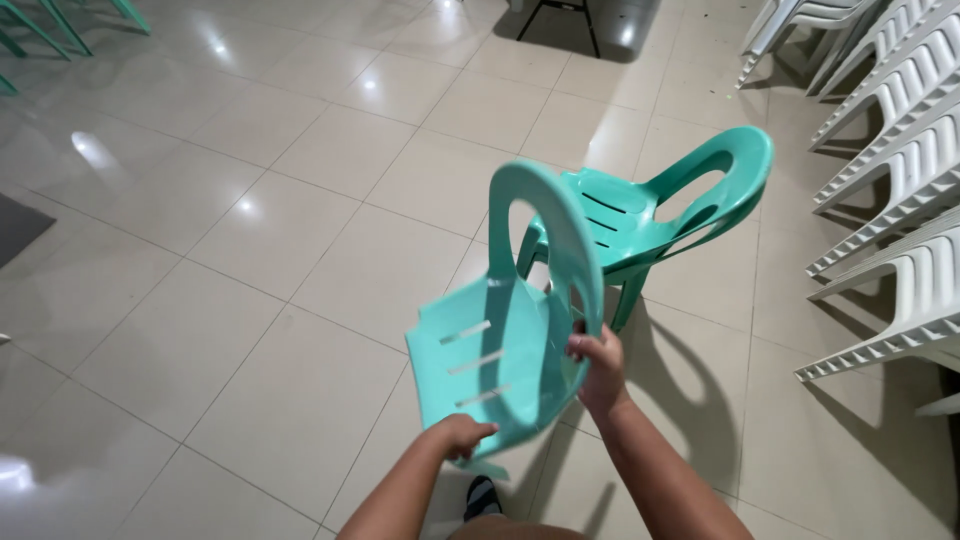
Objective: The person stacks white and teal plastic chairs in a room. Then, the person assembles a black cardboard box on a table by folding its sides and inserting a clear plastic window frame into the top opening.
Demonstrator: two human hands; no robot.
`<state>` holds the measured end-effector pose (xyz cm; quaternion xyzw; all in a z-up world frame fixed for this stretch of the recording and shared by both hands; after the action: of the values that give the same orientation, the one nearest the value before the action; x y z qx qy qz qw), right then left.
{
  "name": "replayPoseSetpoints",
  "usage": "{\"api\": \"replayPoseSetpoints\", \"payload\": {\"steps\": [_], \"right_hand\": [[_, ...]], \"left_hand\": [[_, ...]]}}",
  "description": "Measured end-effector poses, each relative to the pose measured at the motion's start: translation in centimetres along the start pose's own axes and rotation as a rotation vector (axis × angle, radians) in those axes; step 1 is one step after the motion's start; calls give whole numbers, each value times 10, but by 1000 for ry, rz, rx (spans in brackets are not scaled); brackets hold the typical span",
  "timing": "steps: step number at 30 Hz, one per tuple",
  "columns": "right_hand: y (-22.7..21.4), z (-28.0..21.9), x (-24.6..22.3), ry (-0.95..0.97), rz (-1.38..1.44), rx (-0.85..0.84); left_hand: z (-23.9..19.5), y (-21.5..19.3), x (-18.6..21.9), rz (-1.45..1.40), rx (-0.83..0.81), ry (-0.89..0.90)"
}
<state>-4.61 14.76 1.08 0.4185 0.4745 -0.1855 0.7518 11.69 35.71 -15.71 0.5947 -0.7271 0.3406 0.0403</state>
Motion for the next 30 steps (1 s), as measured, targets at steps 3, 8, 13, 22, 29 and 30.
{"api": "replayPoseSetpoints", "payload": {"steps": [3,8,13,22,29,30], "right_hand": [[44,30,-25,-64,343,-102],[111,43,-108,-148,548,-259],[132,18,-180,-272,529,-385],[80,14,-258,-518,349,-396],[9,75,-262,-631,288,-372],[-2,91,-262,-633,295,-363]], "left_hand": [[-21,-23,-19,-91,-696,-475],[-31,-53,21,-1191,-303,-316],[0,-97,77,-2044,-161,103],[-10,-152,219,-2214,-480,371],[54,-144,318,-2134,-501,352],[72,-142,333,-2119,-493,348]]}}
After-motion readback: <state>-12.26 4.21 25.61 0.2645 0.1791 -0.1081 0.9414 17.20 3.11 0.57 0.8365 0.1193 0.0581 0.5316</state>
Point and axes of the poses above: each hand's wrist, its own z-axis towards the middle knuckle, its own y-axis out of the palm, x = y × z, the point moved 1 cm from there along z, towards the middle knuckle, and after that the axes turned 12 degrees about -y, right-handed, at the moved point
